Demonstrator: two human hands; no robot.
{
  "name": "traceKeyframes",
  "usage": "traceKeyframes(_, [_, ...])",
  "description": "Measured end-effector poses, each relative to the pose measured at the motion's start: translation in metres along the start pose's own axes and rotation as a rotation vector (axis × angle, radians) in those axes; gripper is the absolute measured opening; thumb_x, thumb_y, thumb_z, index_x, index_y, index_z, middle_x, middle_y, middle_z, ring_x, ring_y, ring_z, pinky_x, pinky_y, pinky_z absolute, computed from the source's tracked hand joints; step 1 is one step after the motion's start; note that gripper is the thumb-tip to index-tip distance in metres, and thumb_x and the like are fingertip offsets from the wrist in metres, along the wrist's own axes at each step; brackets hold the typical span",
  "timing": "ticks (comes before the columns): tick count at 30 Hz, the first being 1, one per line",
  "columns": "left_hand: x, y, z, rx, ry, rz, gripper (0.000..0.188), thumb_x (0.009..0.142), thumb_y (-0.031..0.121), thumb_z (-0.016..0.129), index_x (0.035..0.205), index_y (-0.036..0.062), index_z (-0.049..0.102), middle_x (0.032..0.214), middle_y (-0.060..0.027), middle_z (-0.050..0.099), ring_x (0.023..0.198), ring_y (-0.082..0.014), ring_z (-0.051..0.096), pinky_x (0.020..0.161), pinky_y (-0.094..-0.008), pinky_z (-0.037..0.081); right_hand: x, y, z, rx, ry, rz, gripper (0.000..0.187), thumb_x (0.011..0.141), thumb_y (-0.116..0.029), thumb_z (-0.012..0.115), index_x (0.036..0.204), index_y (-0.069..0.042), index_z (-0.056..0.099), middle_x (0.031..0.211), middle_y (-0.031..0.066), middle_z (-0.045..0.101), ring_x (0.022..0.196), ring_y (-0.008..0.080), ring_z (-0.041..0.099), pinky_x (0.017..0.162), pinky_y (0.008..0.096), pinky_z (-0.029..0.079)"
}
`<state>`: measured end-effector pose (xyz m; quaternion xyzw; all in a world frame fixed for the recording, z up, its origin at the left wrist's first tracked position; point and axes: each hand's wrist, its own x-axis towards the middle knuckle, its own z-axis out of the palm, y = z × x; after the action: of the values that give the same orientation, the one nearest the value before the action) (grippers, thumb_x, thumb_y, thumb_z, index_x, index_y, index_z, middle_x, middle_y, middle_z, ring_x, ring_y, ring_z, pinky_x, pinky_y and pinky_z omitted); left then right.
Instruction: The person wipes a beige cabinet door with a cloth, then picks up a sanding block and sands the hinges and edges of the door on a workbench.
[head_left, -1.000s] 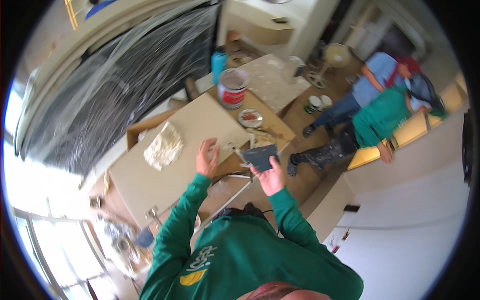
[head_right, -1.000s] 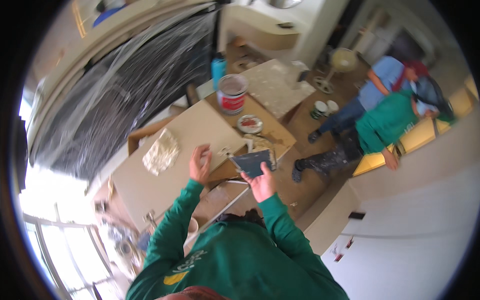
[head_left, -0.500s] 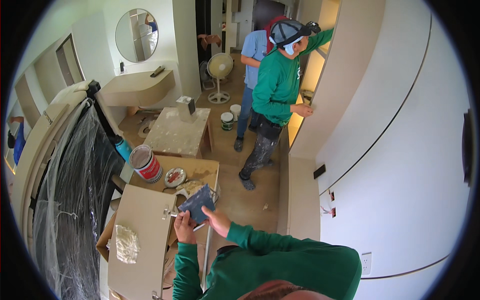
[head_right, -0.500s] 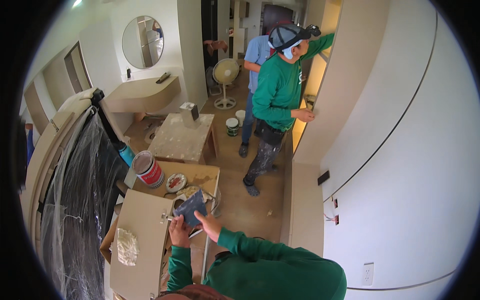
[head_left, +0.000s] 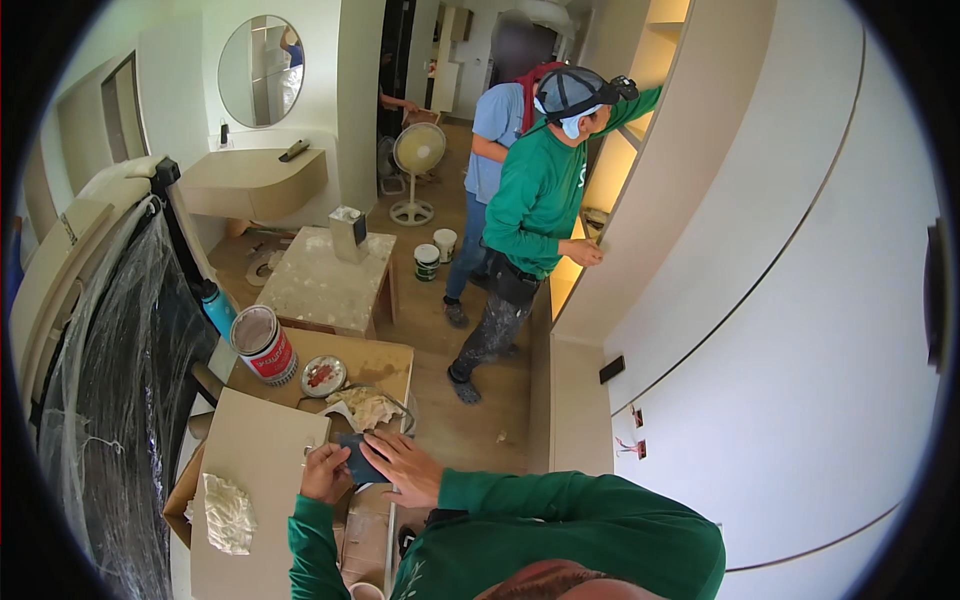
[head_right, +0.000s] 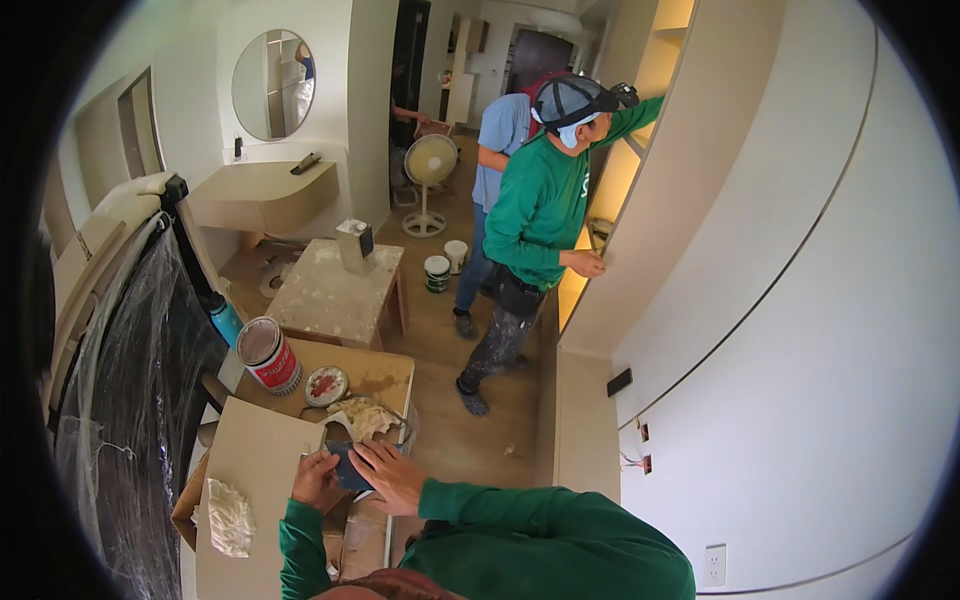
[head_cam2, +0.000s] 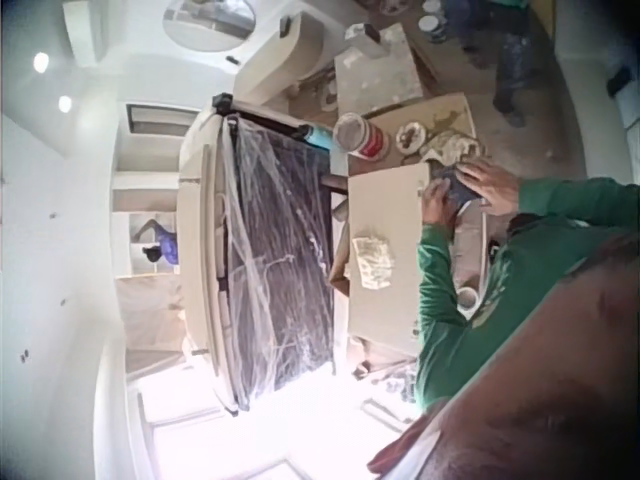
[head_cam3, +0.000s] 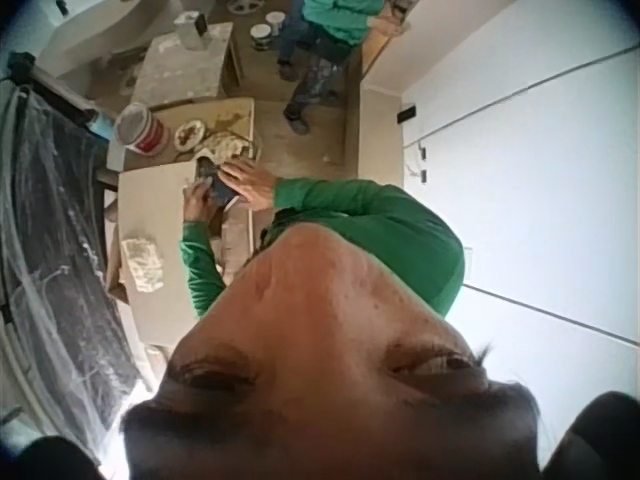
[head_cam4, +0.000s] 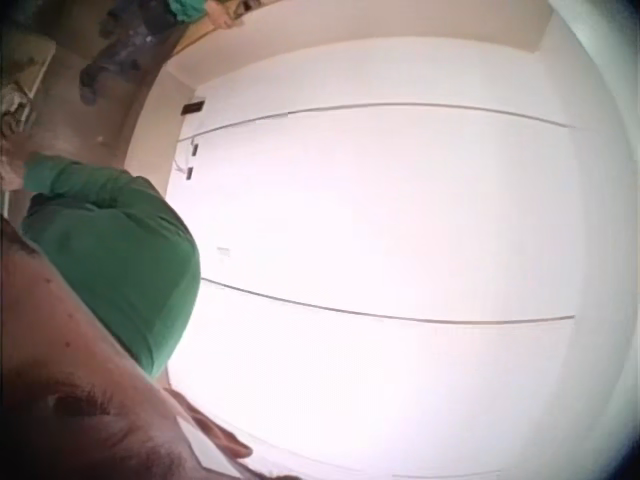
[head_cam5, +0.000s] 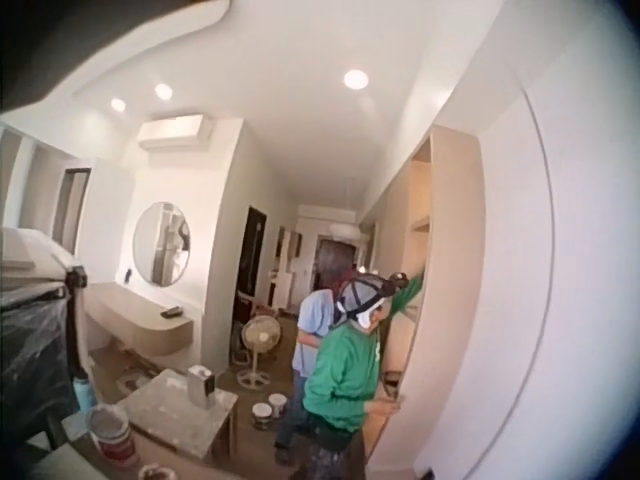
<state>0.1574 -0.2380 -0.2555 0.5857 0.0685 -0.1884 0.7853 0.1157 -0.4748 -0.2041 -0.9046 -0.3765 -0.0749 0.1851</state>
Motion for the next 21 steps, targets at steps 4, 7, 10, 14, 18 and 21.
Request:
traceKeyframes(4, [0.002, 0.005, -0.014, 0.056, -0.11, -0.073, 0.02, 0.094, 0.026, 0.076, 0.085, 0.0113, 0.066, 0.071, 0.0026, 0.064, 0.064, -0.0073, 0.059, 0.059, -0.0217, 0.044, 0.026, -0.028, 0.021, -0.135, 0.02, 0.134, 0.079, 0.083, -0.023, 0.074, 0.148, 0.009, 0.042, 0.147, 0.0241, 0.046, 0.132, 0.0384, 0.047, 0.104, 0.0481, 0.041])
traceKeyframes(7, [0.008, 0.011, -0.034, 0.123, -0.147, -0.025, 0.022, 0.096, 0.031, 0.073, 0.088, 0.0109, 0.067, 0.072, 0.0024, 0.064, 0.065, -0.0083, 0.061, 0.059, -0.0224, 0.045, 0.044, -0.044, 0.035, -0.269, 0.001, 0.189, 0.072, 0.085, -0.017, 0.068, 0.149, 0.007, 0.043, 0.146, 0.0225, 0.049, 0.127, 0.0354, 0.051, 0.099, 0.0459, 0.043])
traceKeyframes(10, [0.001, 0.012, -0.048, -0.016, -0.152, -0.003, 0.026, 0.1, 0.034, 0.068, 0.09, 0.0101, 0.068, 0.074, 0.0016, 0.064, 0.065, -0.0093, 0.061, 0.058, -0.0239, 0.047, 0.062, -0.06, 0.041, -0.26, -0.015, 0.246, 0.063, 0.09, -0.012, 0.059, 0.15, 0.002, 0.043, 0.143, 0.0207, 0.051, 0.124, 0.0334, 0.054, 0.097, 0.0457, 0.043])
traceKeyframes(14, [-0.008, 0.003, -0.08, -0.207, -0.253, -0.084, 0.03, 0.105, 0.034, 0.06, 0.092, 0.0075, 0.068, 0.075, -0.0018, 0.064, 0.066, -0.0131, 0.062, 0.057, -0.027, 0.048, 0.085, -0.079, 0.058, -0.338, -0.101, 0.254, 0.061, 0.089, -0.015, 0.059, 0.147, 0.001, 0.047, 0.141, 0.0193, 0.054, 0.124, 0.0333, 0.054, 0.096, 0.049, 0.044])
traceKeyframes(18, [-0.011, 0.001, -0.107, -0.337, -0.351, -0.178, 0.035, 0.107, 0.036, 0.056, 0.106, 0.0037, 0.068, 0.088, -0.005, 0.068, 0.078, -0.0168, 0.066, 0.069, -0.0305, 0.055, 0.105, -0.102, 0.057, -0.28, -0.134, 0.302, 0.055, 0.091, -0.012, 0.056, 0.144, 0.0, 0.05, 0.138, 0.0137, 0.056, 0.121, 0.0311, 0.054, 0.093, 0.0482, 0.043])
traceKeyframes(21, [-0.01, 0.007, -0.119, -0.423, -0.429, -0.302, 0.037, 0.108, 0.036, 0.055, 0.116, 0.0015, 0.067, 0.099, -0.0079, 0.073, 0.085, -0.0176, 0.071, 0.075, -0.0311, 0.06, 0.104, -0.116, 0.062, -0.29, -0.124, 0.339, 0.055, 0.09, -0.01, 0.057, 0.143, -0.001, 0.051, 0.139, 0.0135, 0.056, 0.12, 0.0301, 0.055, 0.094, 0.0464, 0.042])
